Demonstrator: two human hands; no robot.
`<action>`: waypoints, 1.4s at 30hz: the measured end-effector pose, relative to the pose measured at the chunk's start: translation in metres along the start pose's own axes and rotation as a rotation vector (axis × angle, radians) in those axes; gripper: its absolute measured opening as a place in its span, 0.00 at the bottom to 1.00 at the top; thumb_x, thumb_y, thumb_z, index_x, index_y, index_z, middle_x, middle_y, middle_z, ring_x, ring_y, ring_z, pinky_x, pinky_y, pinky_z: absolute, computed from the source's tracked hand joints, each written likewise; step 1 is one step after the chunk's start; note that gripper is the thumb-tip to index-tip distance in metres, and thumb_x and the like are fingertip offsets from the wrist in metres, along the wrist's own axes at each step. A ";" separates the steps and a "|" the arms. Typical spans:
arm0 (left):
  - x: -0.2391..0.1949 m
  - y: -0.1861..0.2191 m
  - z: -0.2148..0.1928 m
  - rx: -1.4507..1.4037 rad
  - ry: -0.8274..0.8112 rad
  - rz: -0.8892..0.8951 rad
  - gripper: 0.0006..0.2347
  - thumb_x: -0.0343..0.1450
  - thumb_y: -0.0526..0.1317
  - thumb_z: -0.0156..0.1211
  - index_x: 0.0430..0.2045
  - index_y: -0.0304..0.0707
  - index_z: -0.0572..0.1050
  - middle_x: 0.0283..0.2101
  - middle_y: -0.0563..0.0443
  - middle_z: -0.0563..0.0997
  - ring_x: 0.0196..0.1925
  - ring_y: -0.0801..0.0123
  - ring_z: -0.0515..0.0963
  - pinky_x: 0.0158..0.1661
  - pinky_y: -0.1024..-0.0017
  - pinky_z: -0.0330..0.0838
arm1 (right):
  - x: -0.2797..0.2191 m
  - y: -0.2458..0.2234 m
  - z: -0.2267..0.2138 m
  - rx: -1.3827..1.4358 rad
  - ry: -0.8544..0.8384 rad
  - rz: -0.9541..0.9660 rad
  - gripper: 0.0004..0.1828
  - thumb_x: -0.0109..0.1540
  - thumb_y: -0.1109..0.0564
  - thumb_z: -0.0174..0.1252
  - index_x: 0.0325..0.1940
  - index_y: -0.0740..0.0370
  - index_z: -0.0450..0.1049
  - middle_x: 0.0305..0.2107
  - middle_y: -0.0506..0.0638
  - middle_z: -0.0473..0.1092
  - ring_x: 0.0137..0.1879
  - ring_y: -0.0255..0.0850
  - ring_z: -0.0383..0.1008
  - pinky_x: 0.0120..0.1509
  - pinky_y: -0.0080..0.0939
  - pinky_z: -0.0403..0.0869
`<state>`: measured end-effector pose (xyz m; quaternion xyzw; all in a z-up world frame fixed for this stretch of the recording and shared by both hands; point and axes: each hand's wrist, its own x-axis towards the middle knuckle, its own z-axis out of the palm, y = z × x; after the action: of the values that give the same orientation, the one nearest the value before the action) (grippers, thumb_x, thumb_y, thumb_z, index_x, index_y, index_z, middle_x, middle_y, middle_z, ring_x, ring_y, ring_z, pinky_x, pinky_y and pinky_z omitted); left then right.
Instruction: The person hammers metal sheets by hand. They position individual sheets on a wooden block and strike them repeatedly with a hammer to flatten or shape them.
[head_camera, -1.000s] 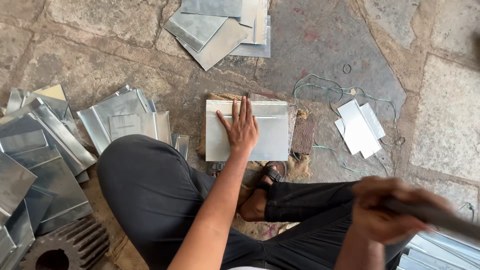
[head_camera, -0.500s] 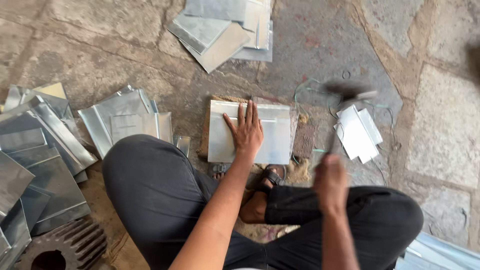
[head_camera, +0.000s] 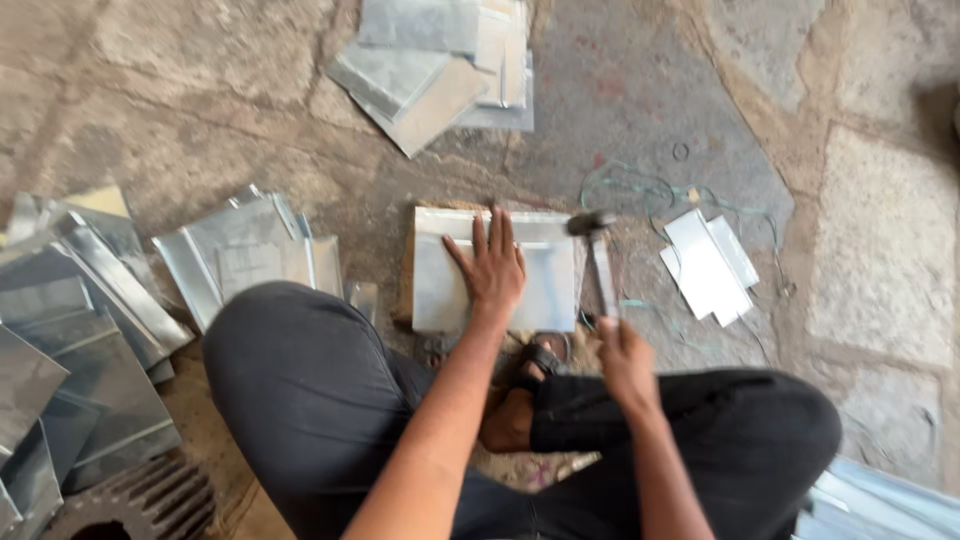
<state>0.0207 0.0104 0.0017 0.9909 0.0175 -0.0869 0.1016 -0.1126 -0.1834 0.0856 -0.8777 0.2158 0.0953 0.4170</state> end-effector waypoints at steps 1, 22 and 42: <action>0.008 -0.003 -0.002 -0.002 0.025 0.001 0.27 0.79 0.53 0.29 0.75 0.49 0.43 0.79 0.60 0.40 0.79 0.58 0.41 0.66 0.24 0.25 | -0.001 -0.012 -0.011 0.121 0.022 0.019 0.19 0.70 0.42 0.47 0.39 0.58 0.73 0.20 0.43 0.67 0.24 0.34 0.64 0.26 0.36 0.64; -0.016 0.006 0.019 -0.019 0.065 0.013 0.27 0.79 0.51 0.32 0.76 0.47 0.46 0.80 0.59 0.42 0.81 0.57 0.43 0.68 0.26 0.26 | -0.028 -0.010 -0.049 0.559 0.160 -0.252 0.21 0.75 0.41 0.41 0.38 0.57 0.65 0.18 0.42 0.61 0.19 0.28 0.55 0.20 0.31 0.56; -0.005 0.008 0.009 0.006 -0.022 0.011 0.27 0.79 0.50 0.29 0.75 0.46 0.43 0.79 0.59 0.38 0.80 0.56 0.40 0.67 0.25 0.26 | -0.020 -0.012 -0.015 0.718 0.220 -0.369 0.17 0.75 0.44 0.41 0.41 0.57 0.63 0.23 0.43 0.62 0.23 0.30 0.58 0.24 0.32 0.58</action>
<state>0.0151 0.0002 -0.0044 0.9903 0.0109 -0.0972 0.0991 -0.1254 -0.1823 0.1102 -0.7053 0.1175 -0.1566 0.6813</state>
